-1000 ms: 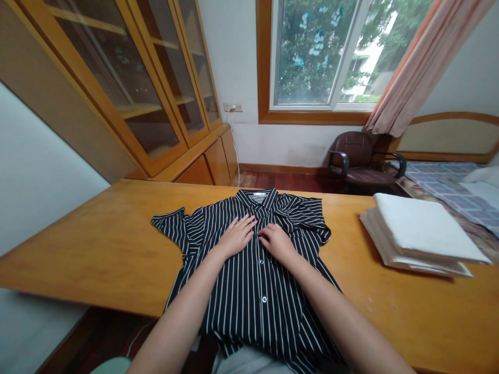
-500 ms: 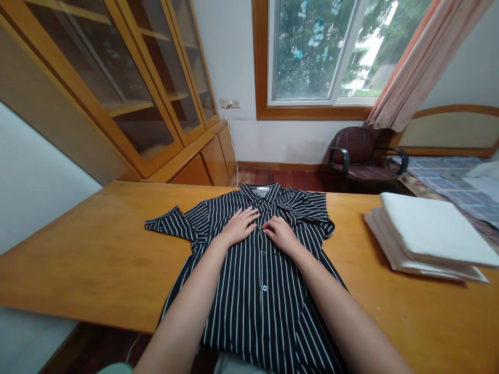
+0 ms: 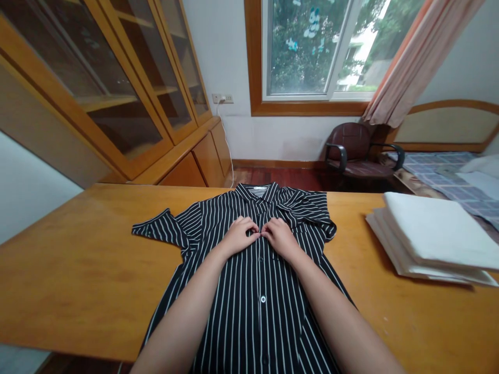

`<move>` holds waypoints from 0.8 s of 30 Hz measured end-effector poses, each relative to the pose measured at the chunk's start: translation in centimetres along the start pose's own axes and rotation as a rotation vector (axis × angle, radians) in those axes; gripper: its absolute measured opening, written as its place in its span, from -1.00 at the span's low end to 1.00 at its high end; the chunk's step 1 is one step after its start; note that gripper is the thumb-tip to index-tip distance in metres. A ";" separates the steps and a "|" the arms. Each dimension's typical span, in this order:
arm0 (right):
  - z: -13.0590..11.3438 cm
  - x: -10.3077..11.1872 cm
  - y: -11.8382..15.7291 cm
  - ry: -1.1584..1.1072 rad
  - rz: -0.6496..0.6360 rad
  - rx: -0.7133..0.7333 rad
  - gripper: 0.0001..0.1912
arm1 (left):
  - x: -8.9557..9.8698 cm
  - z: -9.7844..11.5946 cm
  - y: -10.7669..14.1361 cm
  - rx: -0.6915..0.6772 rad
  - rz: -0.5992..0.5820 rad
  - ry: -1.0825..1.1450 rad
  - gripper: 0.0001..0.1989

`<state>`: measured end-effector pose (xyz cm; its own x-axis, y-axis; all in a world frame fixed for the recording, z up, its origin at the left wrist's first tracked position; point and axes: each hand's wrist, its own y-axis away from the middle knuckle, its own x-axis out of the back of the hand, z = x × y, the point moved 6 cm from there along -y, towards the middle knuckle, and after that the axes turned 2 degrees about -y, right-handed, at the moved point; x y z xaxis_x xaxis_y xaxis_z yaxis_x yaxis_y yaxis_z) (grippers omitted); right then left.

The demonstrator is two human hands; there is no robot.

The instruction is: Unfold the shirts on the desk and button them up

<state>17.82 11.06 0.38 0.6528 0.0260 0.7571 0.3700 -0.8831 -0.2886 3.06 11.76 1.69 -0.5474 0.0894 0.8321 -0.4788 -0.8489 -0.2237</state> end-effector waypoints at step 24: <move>-0.5 1.6 0.3 -0.287 0.075 -0.030 -0.88 | 0.6 -0.6 -0.4 0.070 -0.007 0.375 -0.84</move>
<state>18.63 10.64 1.79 0.8392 0.0877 0.5368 0.2966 -0.9011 -0.3165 2.53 12.42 2.00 -0.7634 0.2687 0.5873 -0.4427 -0.8798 -0.1729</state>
